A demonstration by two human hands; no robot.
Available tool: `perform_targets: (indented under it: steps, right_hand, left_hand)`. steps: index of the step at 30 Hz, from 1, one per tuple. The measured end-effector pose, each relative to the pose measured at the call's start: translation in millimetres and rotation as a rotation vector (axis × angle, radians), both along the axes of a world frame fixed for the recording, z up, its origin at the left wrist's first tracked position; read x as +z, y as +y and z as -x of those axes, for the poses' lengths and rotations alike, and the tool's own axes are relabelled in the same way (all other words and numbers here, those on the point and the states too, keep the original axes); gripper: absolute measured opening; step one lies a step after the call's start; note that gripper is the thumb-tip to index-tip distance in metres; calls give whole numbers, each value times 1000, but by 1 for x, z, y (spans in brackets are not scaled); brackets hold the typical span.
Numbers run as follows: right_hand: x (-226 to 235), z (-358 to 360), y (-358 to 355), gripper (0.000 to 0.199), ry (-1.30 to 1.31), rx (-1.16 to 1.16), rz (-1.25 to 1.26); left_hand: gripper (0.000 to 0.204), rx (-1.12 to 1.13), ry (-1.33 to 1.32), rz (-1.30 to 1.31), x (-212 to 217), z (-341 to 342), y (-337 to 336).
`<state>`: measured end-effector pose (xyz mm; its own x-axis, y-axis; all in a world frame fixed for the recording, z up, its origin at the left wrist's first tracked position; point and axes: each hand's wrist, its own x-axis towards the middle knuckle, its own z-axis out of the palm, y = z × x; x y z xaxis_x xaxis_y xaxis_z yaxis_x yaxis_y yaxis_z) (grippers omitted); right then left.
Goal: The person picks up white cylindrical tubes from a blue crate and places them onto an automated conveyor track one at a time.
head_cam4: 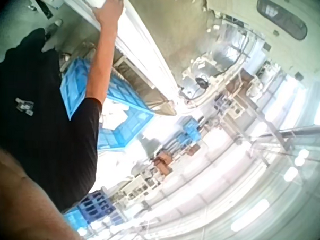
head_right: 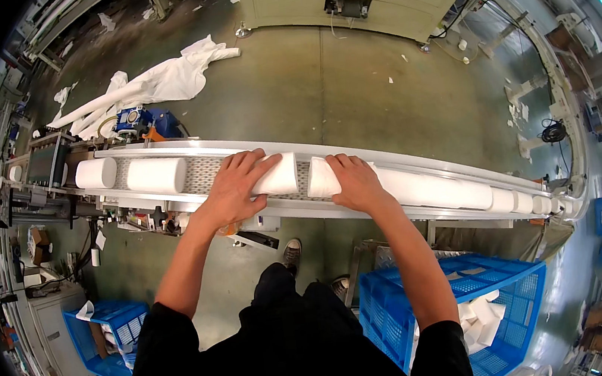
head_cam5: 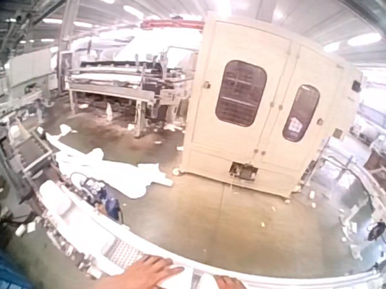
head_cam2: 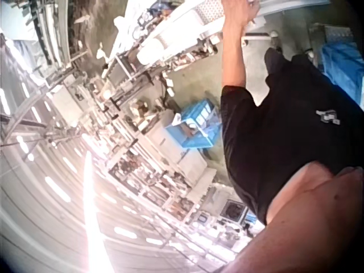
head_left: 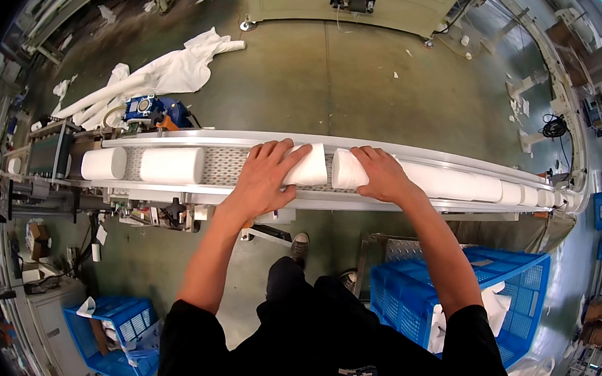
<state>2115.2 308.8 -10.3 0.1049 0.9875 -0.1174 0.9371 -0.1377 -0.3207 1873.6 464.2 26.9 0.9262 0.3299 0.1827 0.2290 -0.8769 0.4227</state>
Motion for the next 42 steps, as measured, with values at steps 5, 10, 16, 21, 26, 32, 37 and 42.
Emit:
perform_targets:
  steps: [5, 10, 16, 21, 26, 32, 37, 42]
  right_hand:
    - [-31, 15, 6, 77, 127, 14, -355]
    - [43, 48, -34, 72, 201, 5, -483]
    - [69, 13, -250, 46, 102, -691, -583]
    - [40, 19, -512, 44, 88, -1625, -598]
    - [-57, 79, -681, 70, 161, -2116, -22]
    - [-212, 105, -714, 104, 489, -2378, 198]
    - [-270, 101, -701, 115, 529, -2533, 172]
    - [-294, 89, -689, 115, 343, -2643, 121]
  left_hand:
    - [83, -209, 64, 26, -24, -18, 22]
    - [91, 86, 198, -121, 4, 0, 10]
    - [65, -125, -110, 225, 19, -84, -92]
    - [53, -543, -71, 469, 34, -148, -208]
    - [40, -991, 158, 442, 41, -205, -366]
    - [55, -1151, 799, 268, -114, -246, -544]
    - [78, -959, 950, 34, -261, -223, -617]
    - [81, -903, 882, 13, -339, -199, -658]
